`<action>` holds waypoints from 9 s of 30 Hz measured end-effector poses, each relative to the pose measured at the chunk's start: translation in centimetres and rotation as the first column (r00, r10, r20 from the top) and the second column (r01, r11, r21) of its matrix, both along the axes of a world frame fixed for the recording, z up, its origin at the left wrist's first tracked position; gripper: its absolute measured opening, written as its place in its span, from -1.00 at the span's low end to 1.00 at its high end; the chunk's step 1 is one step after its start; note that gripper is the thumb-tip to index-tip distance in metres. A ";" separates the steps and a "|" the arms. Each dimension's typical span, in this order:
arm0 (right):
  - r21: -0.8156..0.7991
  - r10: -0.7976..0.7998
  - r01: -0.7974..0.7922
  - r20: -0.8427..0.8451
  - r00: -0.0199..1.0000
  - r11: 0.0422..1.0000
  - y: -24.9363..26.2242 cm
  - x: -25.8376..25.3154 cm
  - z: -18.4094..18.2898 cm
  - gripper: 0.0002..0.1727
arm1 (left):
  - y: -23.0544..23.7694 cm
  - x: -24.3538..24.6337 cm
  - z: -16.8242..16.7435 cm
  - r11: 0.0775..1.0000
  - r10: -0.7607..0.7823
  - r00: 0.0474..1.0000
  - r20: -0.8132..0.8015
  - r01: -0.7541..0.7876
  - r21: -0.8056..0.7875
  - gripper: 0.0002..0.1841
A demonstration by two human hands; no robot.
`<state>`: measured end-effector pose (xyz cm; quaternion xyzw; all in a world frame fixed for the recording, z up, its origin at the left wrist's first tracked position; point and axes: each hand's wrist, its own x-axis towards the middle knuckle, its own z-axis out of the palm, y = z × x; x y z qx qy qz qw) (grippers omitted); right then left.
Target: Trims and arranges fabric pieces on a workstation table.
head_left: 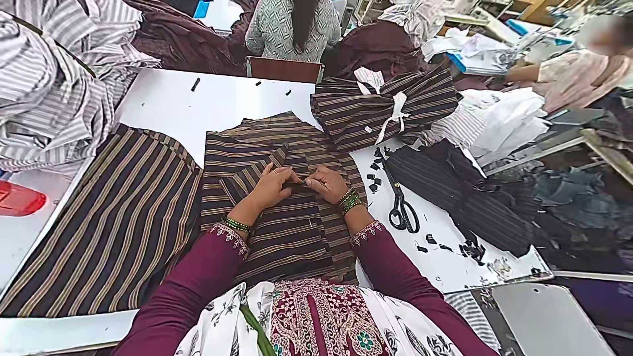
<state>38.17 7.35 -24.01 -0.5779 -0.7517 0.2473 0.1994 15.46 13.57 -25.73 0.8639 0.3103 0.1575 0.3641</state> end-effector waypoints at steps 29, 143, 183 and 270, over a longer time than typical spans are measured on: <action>-0.189 -0.351 0.349 0.024 0.936 0.918 3.6 -1.3 4.6 -0.75 | -4.6 5.9 3.8 0.999 0.044 0.748 -0.662 -0.019 0.045 0.17; -0.784 -0.643 0.193 -0.312 0.699 0.590 -13.3 -3.3 4.0 -0.61 | -2.3 4.4 2.6 0.997 0.068 0.827 -0.558 -0.074 0.012 0.36; -0.278 -0.304 0.196 -0.946 0.115 0.940 -17.1 -0.7 -3.1 -0.24 | -11.7 -3.2 6.1 0.800 0.312 0.722 0.617 0.151 -0.581 -0.30; -0.515 -0.571 -0.409 -0.821 -0.018 0.753 -21.0 3.1 -2.8 -0.14 | -11.0 0.0 0.8 0.977 -0.067 0.903 -0.424 0.145 0.154 0.02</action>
